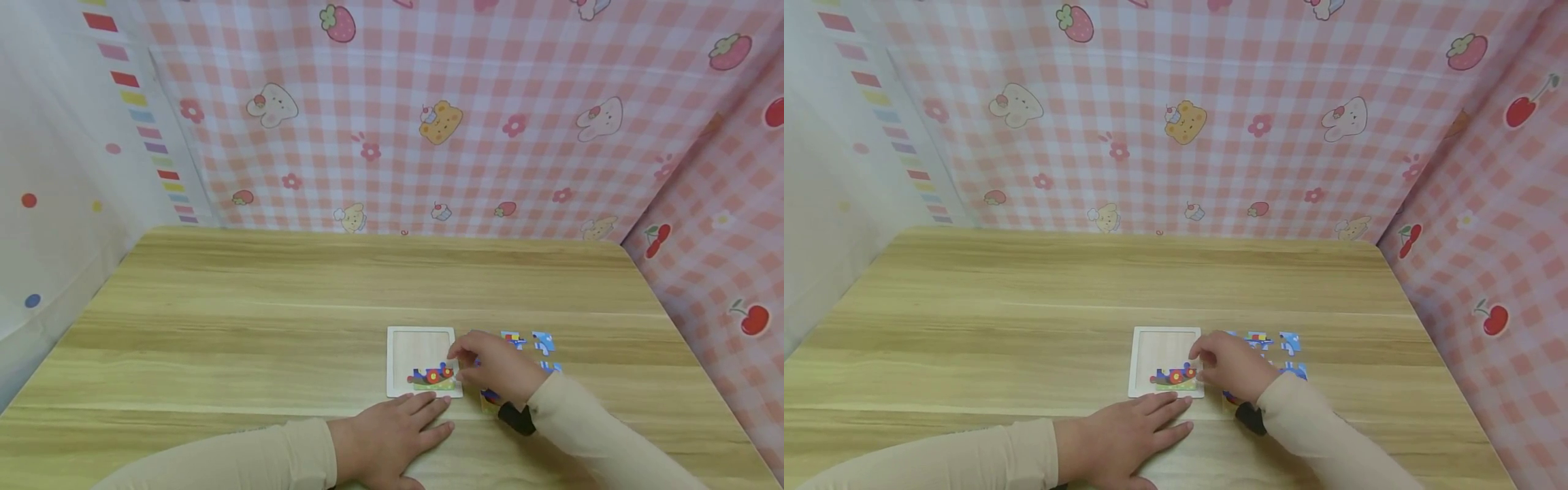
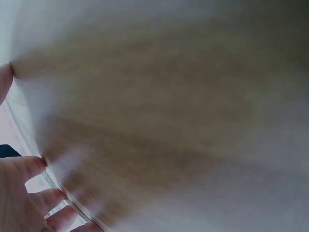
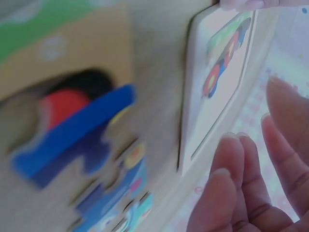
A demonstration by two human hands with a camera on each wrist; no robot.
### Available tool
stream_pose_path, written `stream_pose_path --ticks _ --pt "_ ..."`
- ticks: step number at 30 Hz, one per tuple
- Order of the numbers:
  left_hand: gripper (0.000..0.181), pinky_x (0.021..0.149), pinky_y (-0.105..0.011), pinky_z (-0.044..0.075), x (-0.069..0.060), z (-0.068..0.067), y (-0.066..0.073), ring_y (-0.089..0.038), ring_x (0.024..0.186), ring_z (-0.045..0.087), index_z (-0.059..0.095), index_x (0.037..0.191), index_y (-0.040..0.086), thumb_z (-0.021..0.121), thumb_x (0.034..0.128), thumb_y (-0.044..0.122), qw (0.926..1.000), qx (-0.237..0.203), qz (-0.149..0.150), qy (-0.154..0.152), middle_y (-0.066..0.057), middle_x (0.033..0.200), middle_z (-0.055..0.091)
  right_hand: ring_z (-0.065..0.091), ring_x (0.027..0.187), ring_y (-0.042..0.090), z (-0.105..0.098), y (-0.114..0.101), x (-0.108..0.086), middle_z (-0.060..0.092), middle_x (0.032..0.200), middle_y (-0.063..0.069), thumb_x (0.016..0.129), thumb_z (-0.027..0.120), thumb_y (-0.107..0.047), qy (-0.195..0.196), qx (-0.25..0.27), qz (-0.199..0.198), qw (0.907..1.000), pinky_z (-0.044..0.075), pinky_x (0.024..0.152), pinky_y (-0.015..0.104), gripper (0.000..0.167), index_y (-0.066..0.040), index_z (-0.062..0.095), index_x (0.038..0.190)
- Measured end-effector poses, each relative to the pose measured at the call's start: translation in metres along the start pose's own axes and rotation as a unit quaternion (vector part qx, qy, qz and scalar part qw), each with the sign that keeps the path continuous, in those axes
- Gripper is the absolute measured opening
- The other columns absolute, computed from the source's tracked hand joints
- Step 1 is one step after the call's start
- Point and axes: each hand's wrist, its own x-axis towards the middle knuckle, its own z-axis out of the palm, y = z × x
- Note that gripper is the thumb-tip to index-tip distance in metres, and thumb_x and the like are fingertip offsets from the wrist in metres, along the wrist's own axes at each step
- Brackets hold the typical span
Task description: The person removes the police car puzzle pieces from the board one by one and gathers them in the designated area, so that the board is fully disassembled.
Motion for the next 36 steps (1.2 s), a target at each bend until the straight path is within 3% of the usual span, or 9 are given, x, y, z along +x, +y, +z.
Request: stream_pose_path --ticks 10,19,26,36 --pt "0.078 0.106 -0.031 0.037 -0.001 -0.001 0.0 -0.022 0.138 0.035 0.039 0.148 0.021 0.046 0.087 0.069 1.0 0.008 -0.002 0.006 -0.007 0.152 0.035 0.053 0.077 0.011 0.013 -0.012 0.019 0.061 0.086 -0.002 0.079 0.074 -0.002 -0.022 -0.011 -0.012 0.9996 0.045 0.07 0.025 0.019 -0.008 0.069 0.097" --pt "0.078 0.106 -0.031 0.036 -0.001 -0.002 0.0 -0.021 0.138 0.034 0.039 0.148 0.02 0.045 0.0873 0.069 0.9999 0.012 0.004 0.004 -0.008 0.153 0.034 0.053 0.075 0.013 0.025 -0.019 0.033 0.061 0.087 -0.002 0.079 0.074 0.001 -0.056 -0.036 -0.004 0.9978 0.047 0.072 0.031 0.021 -0.006 0.07 0.098" --pt "0.078 0.106 -0.03 0.037 -0.001 -0.003 0.0 -0.02 0.138 0.034 0.039 0.148 0.02 0.043 0.0879 0.07 0.9998 0.02 0.006 0.003 -0.007 0.152 0.035 0.053 0.074 0.015 0.03 -0.022 0.035 0.059 0.081 0.0 0.074 0.069 0.008 -0.072 -0.039 0.002 0.9966 0.047 0.071 0.032 0.025 -0.003 0.07 0.096" --pt "0.078 0.106 -0.03 0.037 -0.001 -0.004 0.0 -0.02 0.139 0.033 0.04 0.147 0.02 0.044 0.0875 0.07 0.9999 0.015 0.006 0.001 -0.009 0.153 0.034 0.053 0.075 0.015 0.031 -0.02 0.036 0.058 0.081 0.0 0.075 0.07 0.008 -0.081 -0.031 0.008 0.9962 0.046 0.073 0.032 0.025 -0.004 0.068 0.097"
